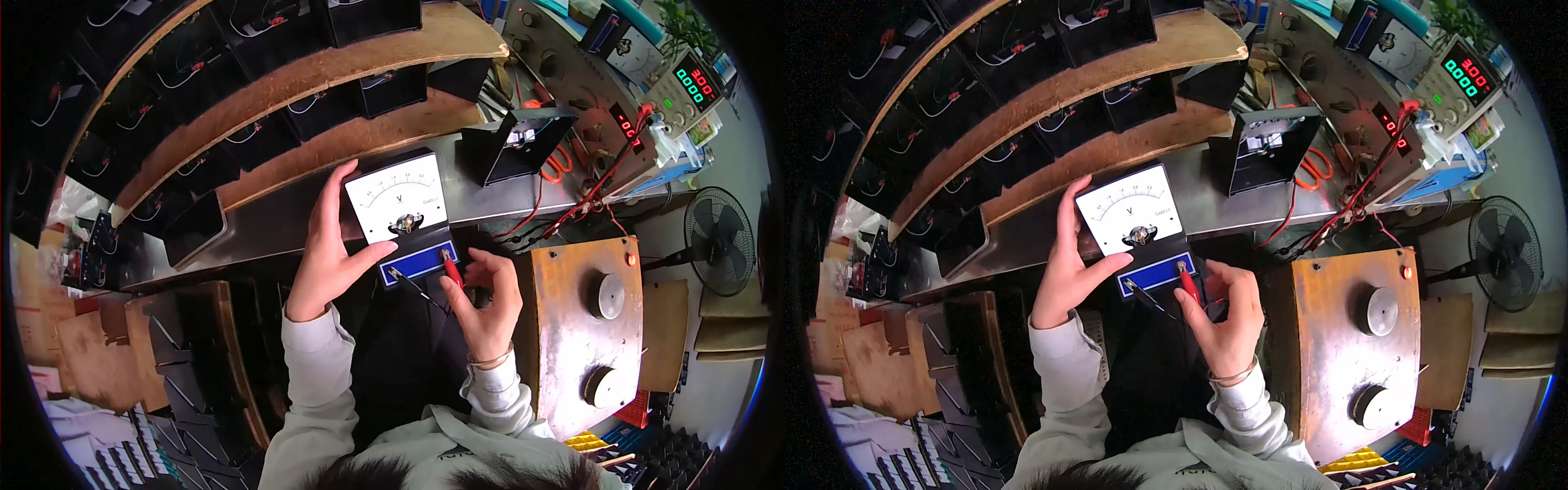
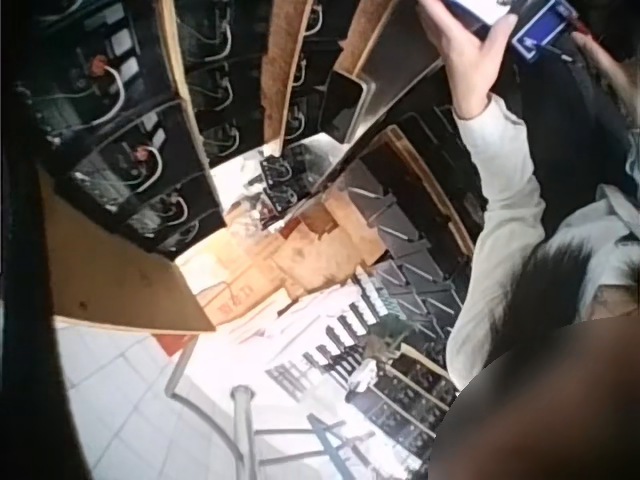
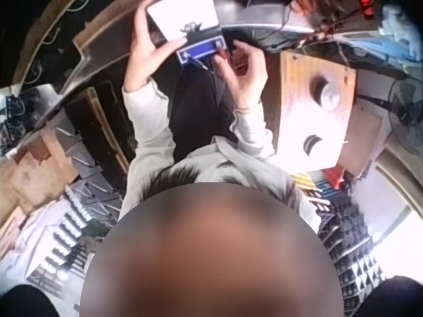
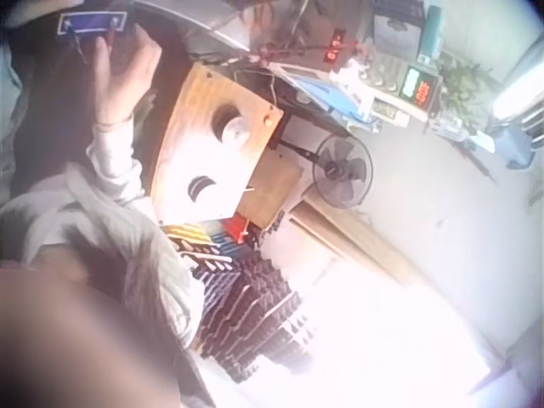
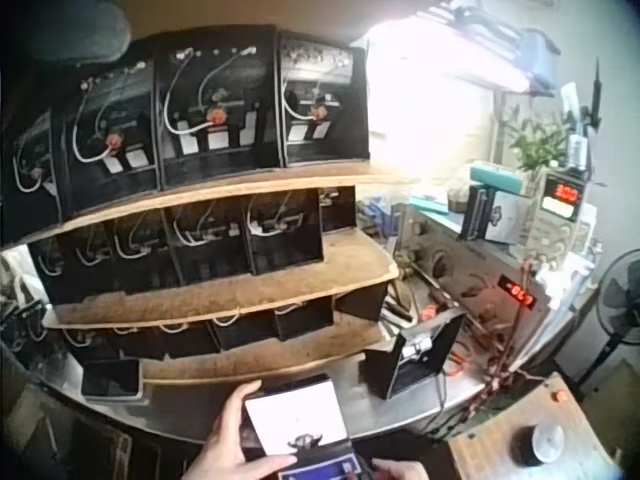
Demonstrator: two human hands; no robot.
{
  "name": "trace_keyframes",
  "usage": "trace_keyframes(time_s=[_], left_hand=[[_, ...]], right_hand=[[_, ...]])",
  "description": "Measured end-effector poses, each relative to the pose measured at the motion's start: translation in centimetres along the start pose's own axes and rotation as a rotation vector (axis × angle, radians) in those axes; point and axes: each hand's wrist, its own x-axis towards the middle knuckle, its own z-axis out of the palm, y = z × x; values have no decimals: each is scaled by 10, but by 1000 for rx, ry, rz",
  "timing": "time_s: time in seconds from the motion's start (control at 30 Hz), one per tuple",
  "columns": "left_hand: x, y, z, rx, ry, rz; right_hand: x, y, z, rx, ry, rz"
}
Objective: Testing and organizing analog voltmeters at a workbench using a power supply and test leads.
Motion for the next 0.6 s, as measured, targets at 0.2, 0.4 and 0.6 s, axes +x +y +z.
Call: trace_keyframes(time_s=[0.2,0.4,0.6], left_hand=[[2,9,1,-58,-20,-47],[2,16,-1,-35,-67,-137],[-8,12,10,19,14,-23]], right_hand=[[-4,0,7,180,-12,32],[-8,-1,10,237,30,21],[-7,1,4,208,15,72]])
